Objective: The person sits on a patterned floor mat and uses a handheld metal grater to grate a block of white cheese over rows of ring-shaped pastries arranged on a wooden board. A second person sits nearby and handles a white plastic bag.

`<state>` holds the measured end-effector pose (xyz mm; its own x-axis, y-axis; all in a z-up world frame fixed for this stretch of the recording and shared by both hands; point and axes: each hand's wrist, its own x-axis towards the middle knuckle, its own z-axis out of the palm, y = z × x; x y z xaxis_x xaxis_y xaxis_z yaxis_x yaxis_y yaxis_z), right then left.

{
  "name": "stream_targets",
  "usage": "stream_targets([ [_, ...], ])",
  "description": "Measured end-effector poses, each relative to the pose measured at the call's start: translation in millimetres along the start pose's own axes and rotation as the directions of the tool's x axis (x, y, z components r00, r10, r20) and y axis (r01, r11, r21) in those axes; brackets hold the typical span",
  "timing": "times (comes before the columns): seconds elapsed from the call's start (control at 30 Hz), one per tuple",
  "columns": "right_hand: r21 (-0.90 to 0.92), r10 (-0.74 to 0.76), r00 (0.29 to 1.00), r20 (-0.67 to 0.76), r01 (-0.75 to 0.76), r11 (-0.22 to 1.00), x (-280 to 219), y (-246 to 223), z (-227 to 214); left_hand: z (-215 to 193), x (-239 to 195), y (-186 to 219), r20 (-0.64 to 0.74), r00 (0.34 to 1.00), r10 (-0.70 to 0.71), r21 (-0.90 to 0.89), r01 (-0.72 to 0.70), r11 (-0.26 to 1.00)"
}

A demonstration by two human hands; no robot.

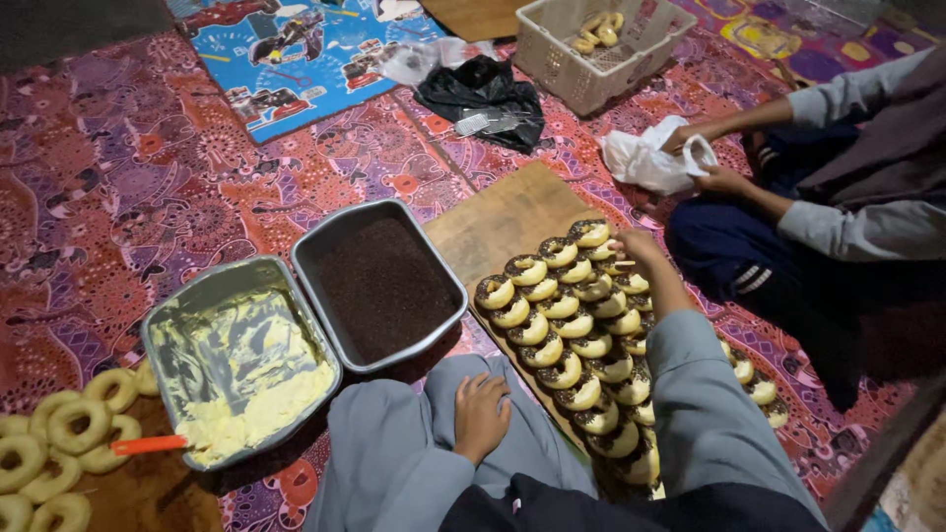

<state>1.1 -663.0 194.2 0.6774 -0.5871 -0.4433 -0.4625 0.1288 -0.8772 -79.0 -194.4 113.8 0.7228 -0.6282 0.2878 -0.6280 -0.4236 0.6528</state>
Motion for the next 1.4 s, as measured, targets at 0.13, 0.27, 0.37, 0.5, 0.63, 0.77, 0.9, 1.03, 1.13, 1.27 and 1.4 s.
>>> stream_targets([
  [0.13, 0.041, 0.052, 0.996, -0.067, -0.05, 0.998, -14, 13, -27, 4, -1, -4, -0.013, 1.0, 0.006, 0.009, -0.006, 1.0],
  [0.27, 0.082, 0.01, 0.993, -0.114, -0.001, 0.997, -29, 22, -58, 6, -3, -7, -0.037, 0.999, 0.029, 0.023, -0.028, 0.999],
  [0.37, 0.112, 0.021, 0.989, -0.145, -0.005, 0.994, -36, 27, -76, 7, -4, -9, -0.016, 1.0, 0.014, 0.016, -0.013, 1.0],
  [0.5, 0.088, 0.005, 0.984, -0.18, 0.011, 0.996, -43, 31, -92, 6, -3, -7, -0.008, 1.0, 0.006, 0.02, -0.006, 1.0],
  [0.63, 0.176, 0.046, 0.978, -0.204, -0.01, 0.984, -46, 31, -103, 4, -2, -5, -0.004, 1.0, -0.004, 0.023, 0.004, 1.0],
  [0.77, 0.204, 0.05, 0.982, -0.182, -0.012, 0.979, -46, 37, -109, 4, -2, -5, 0.017, 1.0, -0.002, 0.029, 0.001, 1.0],
  [0.9, 0.214, 0.044, 0.98, -0.193, -0.001, 0.977, -44, 45, -110, 6, -1, -6, 0.028, 1.0, -0.003, 0.039, 0.001, 0.999],
  [1.03, 0.254, 0.043, 0.984, -0.17, 0.002, 0.967, -42, 48, -112, 6, -1, -7, 0.021, 1.0, 0.01, 0.04, -0.01, 0.999],
  [1.13, 0.276, 0.058, 0.983, -0.174, -0.008, 0.961, -41, 48, -114, 6, -1, -6, 0.021, 1.0, 0.016, 0.045, -0.017, 0.999],
  [1.27, 0.293, 0.064, 0.979, -0.193, -0.005, 0.956, -38, 49, -113, 5, -1, -5, 0.029, 1.0, 0.0, 0.037, -0.001, 0.999],
  [1.4, 0.298, 0.059, 0.978, -0.201, 0.004, 0.955, -36, 50, -110, 3, -1, -5, 0.029, 1.0, -0.002, 0.03, 0.001, 1.0],
])
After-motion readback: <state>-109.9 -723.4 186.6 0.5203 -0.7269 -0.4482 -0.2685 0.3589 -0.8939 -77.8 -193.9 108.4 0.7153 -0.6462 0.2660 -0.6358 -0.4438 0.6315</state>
